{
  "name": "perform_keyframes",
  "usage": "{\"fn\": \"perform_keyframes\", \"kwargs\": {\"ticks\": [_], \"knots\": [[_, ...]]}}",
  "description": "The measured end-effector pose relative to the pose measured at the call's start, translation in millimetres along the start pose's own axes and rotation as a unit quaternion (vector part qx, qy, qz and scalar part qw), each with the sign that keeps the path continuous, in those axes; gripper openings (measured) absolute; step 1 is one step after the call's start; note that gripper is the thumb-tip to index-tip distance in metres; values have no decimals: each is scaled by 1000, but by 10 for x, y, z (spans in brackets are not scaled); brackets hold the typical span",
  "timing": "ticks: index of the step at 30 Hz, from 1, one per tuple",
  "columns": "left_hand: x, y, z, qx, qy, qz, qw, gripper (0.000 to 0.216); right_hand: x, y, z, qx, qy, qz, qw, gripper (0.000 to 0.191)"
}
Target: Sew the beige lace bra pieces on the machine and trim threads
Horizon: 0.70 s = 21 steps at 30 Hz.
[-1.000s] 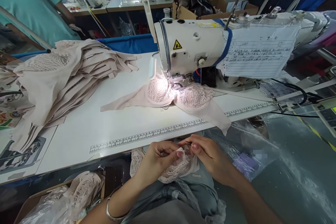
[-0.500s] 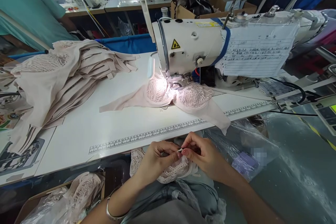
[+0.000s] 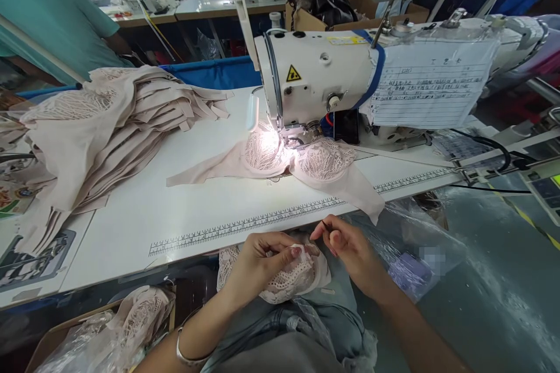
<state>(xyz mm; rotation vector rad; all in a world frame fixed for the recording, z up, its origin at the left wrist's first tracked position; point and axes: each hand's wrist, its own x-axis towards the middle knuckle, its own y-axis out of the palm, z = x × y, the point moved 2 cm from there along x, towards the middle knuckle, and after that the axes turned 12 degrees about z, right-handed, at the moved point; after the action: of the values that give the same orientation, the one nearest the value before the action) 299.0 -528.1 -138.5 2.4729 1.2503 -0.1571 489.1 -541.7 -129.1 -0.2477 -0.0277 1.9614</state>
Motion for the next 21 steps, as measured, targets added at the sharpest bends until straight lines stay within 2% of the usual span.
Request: {"fn": "perform_keyframes", "kwargs": {"ticks": [4,8,17,21], "knots": [[1,9,-16,-17,9,-13,1000,39,11,25,33,-34,22,12,999,47],[2,25,-8,-11,13,-27,999,40,26,57,38,-55,5,24,998,38],[6,37,-32,-10,-15,-36,999,42,45,71,33,-83,-25,25,996,32],[30,67,23,1,-2,-38,999,38,92,119,58,-79,-24,29,996,32]]}}
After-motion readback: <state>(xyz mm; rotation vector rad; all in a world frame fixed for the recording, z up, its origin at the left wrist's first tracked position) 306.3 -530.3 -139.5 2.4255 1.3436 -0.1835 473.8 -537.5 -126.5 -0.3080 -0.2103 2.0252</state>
